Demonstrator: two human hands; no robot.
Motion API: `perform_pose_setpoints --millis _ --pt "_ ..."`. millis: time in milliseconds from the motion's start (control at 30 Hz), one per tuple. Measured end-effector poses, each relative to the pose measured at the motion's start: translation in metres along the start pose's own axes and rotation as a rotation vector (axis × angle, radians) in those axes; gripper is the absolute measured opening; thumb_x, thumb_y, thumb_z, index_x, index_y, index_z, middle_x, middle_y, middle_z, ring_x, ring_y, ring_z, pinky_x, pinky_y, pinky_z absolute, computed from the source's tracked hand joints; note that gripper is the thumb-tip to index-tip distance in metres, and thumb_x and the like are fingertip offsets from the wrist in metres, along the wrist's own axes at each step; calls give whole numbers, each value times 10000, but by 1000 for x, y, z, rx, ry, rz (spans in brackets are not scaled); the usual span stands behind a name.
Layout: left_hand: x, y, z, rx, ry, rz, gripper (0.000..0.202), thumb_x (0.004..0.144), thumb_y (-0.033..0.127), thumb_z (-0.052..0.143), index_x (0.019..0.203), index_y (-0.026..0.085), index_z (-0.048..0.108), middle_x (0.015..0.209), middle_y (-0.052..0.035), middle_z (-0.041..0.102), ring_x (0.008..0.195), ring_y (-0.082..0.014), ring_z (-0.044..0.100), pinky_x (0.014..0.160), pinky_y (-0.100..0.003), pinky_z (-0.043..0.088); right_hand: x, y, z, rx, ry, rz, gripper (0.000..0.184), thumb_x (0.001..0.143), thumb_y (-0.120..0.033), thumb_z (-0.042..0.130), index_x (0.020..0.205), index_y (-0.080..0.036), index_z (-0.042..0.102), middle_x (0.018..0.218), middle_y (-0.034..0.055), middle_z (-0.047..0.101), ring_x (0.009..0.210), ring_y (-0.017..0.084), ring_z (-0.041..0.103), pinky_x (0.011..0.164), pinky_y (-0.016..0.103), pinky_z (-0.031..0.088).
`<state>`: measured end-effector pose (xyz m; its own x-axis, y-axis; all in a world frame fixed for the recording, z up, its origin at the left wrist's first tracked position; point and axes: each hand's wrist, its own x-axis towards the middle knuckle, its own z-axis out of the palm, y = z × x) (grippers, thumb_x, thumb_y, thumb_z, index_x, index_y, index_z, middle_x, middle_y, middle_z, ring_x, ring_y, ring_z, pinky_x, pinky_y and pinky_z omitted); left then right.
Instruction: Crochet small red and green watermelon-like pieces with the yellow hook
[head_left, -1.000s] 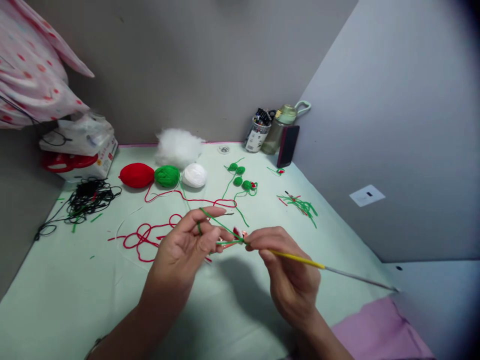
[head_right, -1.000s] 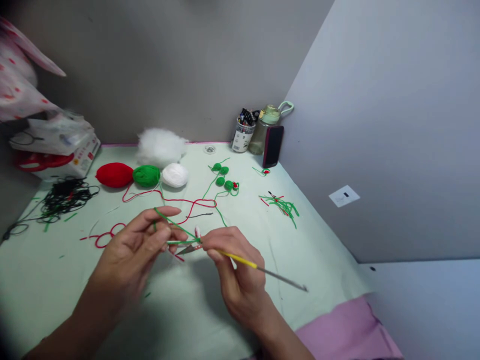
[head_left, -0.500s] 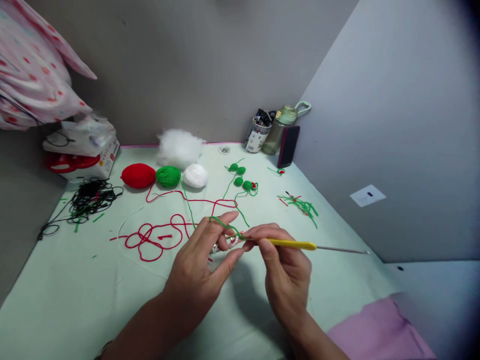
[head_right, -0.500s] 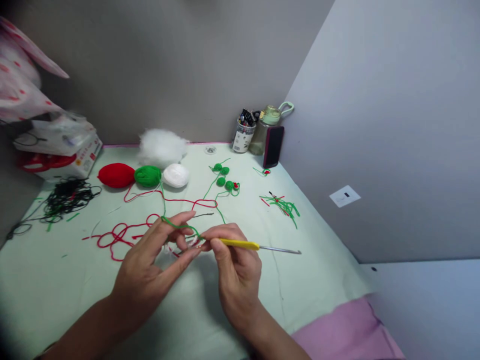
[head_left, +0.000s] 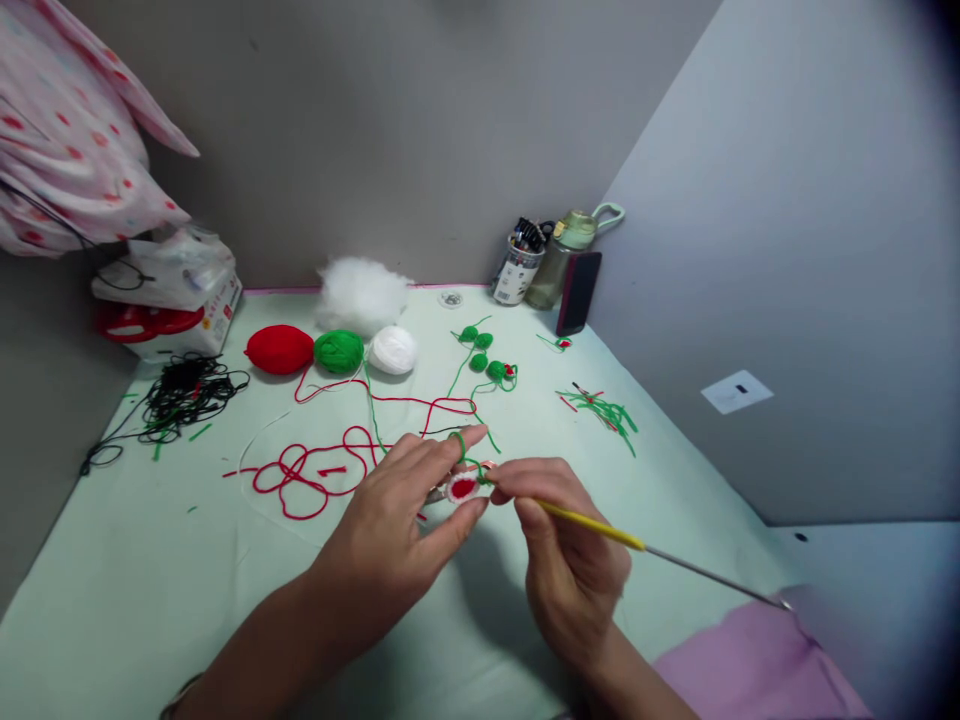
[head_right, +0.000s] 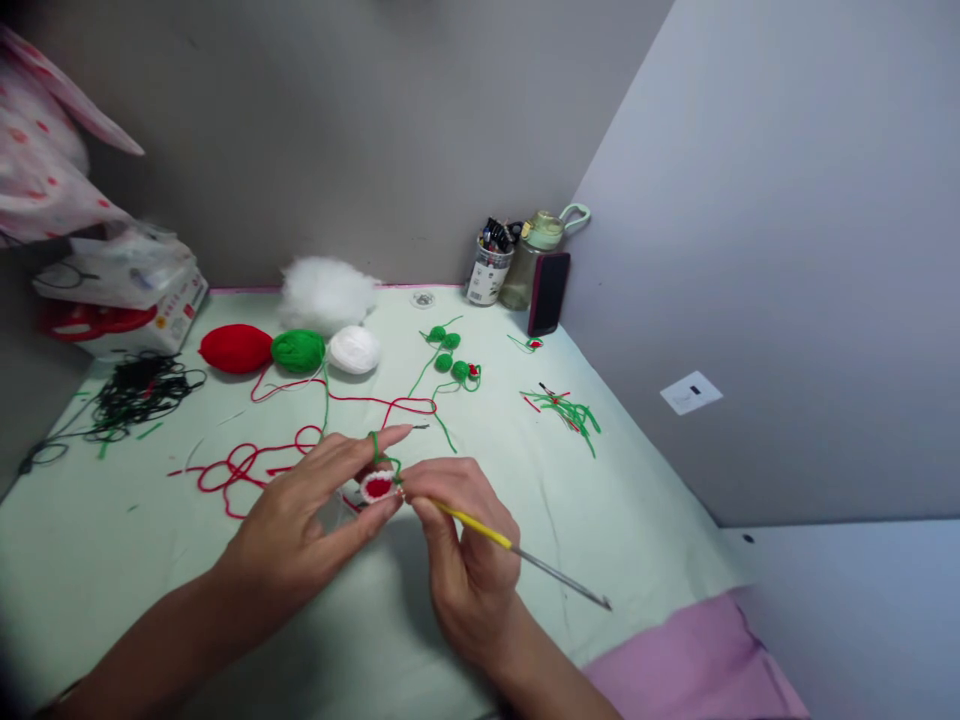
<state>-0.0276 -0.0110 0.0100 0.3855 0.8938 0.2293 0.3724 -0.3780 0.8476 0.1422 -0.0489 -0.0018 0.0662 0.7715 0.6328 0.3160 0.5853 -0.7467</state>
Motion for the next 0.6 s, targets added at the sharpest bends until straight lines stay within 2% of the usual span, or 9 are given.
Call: perform_pose_setpoints --millis 67,133,233,300,433,500,600 --pt "0 1 -4 -79 -31 -115 465 927 300 702 1392 307 691 1128 -43 780 1004 -246 683 967 -413 549 3 1 -3 54 -19 32 235 1045 -115 562 1099 -243 752 966 53 780 909 196 717 779 348 599" --pt "0 2 -9 -175 -51 -209 487 901 342 737 1387 336 700 1045 -17 762 978 -233 684 958 -387 550 5 3 -7 142 -46 74 203 1055 -172 581 1065 -246 770 970 58 793 911 198 726 750 337 604" --pt "0 4 -20 -327 -100 -289 435 915 377 735 1351 366 736 962 -6 740 946 -216 688 928 -344 551 7 9 -13 281 -80 123 170 1054 -237 612 1029 -248 780 938 63 798 884 203 737 678 321 605" --pt "0 6 -26 -425 -129 -313 384 942 410 710 1320 367 762 982 -22 755 934 -217 698 892 -330 563 8 11 -16 327 -102 140 172 1054 -264 616 1009 -247 781 903 61 791 857 204 740 651 319 608" --pt "-1 7 -28 -487 -87 -309 315 975 430 675 1254 355 802 981 -38 767 863 -214 706 831 -325 585 9 10 -20 269 -157 109 180 1055 -261 611 1004 -249 783 924 63 800 849 207 747 677 340 629" --pt "-1 7 -25 -421 -34 -261 290 980 386 673 1237 357 807 928 -23 761 821 -201 693 852 -331 577 10 7 -20 197 -175 50 181 1054 -229 605 1027 -249 783 916 61 797 860 211 752 728 363 641" --pt "1 7 -19 -294 57 -177 257 962 307 692 1183 346 818 912 -7 772 856 -200 691 910 -340 551 10 2 -18 91 -158 -17 202 1056 -185 582 1057 -238 777 898 60 792 881 216 755 765 377 638"
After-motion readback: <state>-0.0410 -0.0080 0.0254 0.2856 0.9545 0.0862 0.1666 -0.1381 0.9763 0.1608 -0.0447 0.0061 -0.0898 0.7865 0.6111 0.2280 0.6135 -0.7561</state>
